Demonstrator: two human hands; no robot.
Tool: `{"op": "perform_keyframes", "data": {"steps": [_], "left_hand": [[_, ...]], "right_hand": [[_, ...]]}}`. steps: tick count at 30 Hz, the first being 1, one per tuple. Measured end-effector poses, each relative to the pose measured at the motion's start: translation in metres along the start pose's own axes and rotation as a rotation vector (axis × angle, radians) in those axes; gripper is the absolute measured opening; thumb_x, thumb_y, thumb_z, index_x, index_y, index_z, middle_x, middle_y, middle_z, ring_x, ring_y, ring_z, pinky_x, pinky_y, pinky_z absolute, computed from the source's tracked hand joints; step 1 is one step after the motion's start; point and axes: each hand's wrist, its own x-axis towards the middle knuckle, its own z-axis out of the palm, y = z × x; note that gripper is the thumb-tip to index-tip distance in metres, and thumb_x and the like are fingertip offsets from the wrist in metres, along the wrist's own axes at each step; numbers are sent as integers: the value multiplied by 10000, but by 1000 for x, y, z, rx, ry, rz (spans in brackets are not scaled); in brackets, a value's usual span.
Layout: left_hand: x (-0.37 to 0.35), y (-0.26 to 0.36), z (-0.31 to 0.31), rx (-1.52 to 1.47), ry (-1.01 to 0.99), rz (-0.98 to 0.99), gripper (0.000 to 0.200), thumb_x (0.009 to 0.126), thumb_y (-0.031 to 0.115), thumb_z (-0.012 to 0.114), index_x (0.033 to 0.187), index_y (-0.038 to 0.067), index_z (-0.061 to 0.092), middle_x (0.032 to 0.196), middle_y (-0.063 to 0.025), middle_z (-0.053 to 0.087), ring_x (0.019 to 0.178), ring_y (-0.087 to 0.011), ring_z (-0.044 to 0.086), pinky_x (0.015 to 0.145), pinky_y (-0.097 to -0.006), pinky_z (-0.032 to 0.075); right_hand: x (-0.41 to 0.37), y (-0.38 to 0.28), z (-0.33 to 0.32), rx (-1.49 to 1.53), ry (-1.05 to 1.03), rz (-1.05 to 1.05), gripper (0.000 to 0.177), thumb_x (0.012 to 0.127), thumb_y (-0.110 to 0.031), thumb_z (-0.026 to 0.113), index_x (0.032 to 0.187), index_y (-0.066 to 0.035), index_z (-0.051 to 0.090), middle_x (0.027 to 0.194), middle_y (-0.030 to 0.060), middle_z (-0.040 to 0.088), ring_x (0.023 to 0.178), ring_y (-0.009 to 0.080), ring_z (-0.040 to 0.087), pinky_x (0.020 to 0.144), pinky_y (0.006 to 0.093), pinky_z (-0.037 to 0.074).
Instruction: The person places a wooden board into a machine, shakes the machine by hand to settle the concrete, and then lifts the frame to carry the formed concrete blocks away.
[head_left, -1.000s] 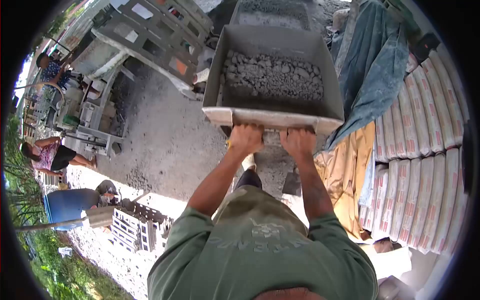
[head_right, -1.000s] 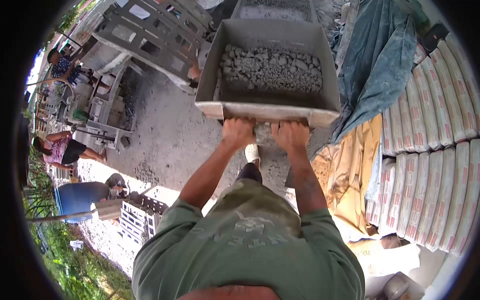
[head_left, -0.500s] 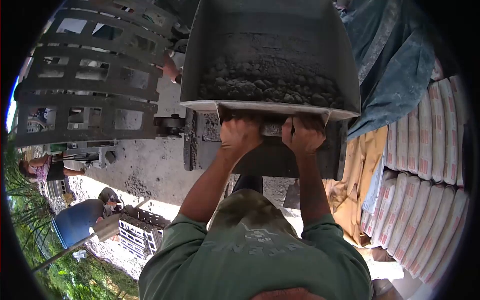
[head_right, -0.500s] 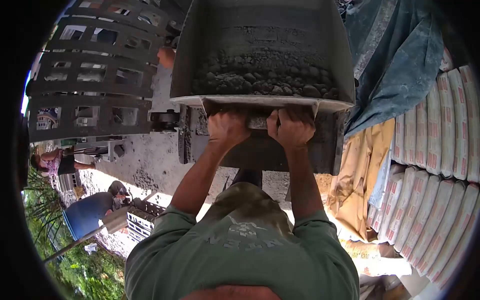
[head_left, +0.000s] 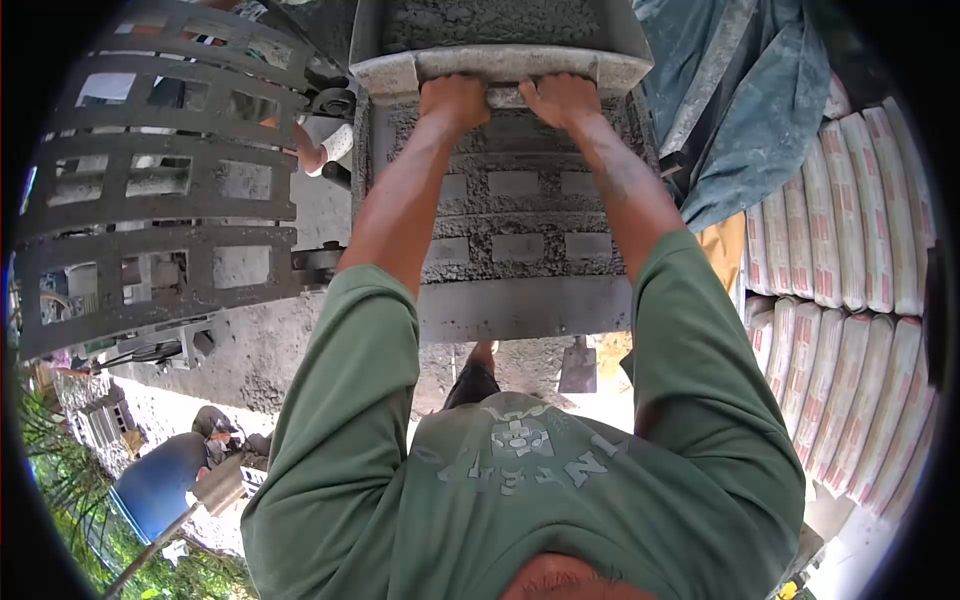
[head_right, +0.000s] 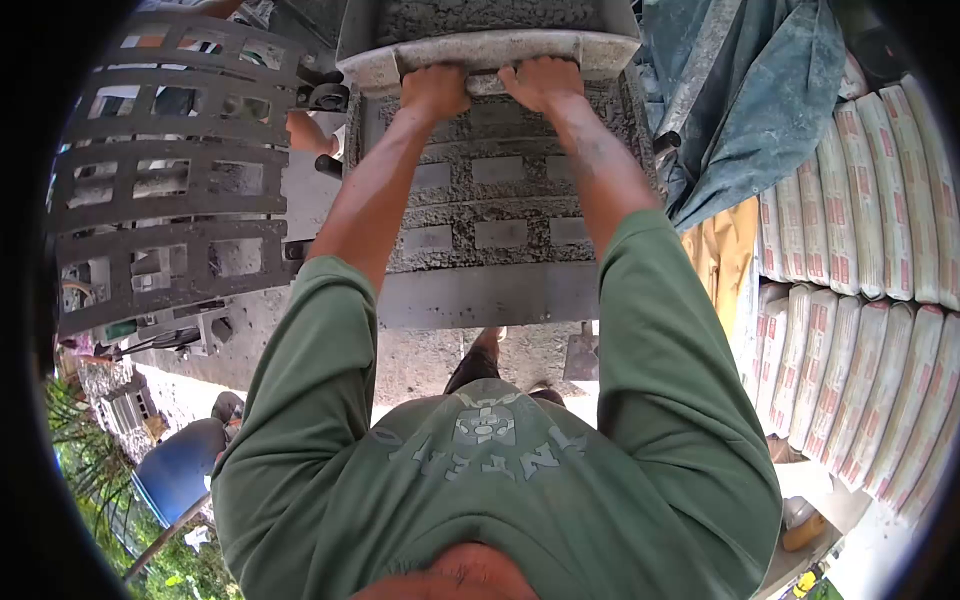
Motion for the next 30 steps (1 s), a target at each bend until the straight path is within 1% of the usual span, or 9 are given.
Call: {"op": "perform_keyframes", "data": {"steps": [10,12,13,15,16,19,26,28,30], "left_hand": [[-241,80,-47,-78,-206,0,291,708,204,590,967,129,700,944,-147,696,866,-303,685,750,-414,545],[-336,104,-81,-86,174,136,365,698,214,593,1036,133,704,977,-131,701,884,-286,688,842,-383,536],[-316,104,-79,-64,246,135,365,698,214,593,1036,133,704,977,-131,701,884,-286,688,842,-383,536],[-366,116,-30,-77,114,23,284,636,183,646,910,170,717,750,-83,697,658,-273,685,598,-392,561],[-382,122,-8,-156,84,-36,235,635,192,653,861,165,712,748,-99,691,672,-289,684,602,-417,553],[-332,99,1,-151,303,-6,186,629,207,677,807,158,693,764,-114,678,657,-319,669,576,-436,533],[-350,109,-4,-305,161,-141,222,776,294,610,852,106,697,767,-122,681,691,-303,668,633,-417,537],[-315,96,-8,-331,221,-147,242,811,311,585,844,97,694,754,-125,678,678,-304,666,614,-412,535],[-278,84,-10,-364,294,-64,254,843,311,560,793,97,687,719,-124,670,642,-309,661,578,-395,532]], "right_hand": [[-258,-39,-64,61,-117,-79,519,880,-462,402,867,-56,726,931,185,687,911,314,656,846,448,480],[-299,-43,-91,16,-91,-97,495,869,-448,427,847,-55,727,890,179,692,863,310,669,820,452,491],[-298,-38,-91,22,141,-116,459,857,-427,452,803,-63,725,799,171,678,768,308,666,765,461,502],[-367,-55,-41,117,395,-142,395,834,-384,501,715,-79,722,617,154,650,579,304,659,656,480,524],[-361,-62,-14,141,214,-44,367,824,-376,528,711,-85,721,630,152,655,587,311,656,649,469,527],[-331,-67,-16,158,326,-3,315,824,-319,556,654,-82,674,663,159,650,608,327,646,571,435,533],[-337,-119,-15,351,301,-116,229,799,-297,589,747,-95,684,702,107,668,627,300,650,579,402,533],[-316,-117,-13,428,611,-150,190,768,-251,624,648,-104,636,625,78,629,548,276,615,531,371,511],[-263,-109,-9,410,628,-161,194,756,-231,635,606,-112,603,593,68,604,518,269,593,510,362,494]]}}
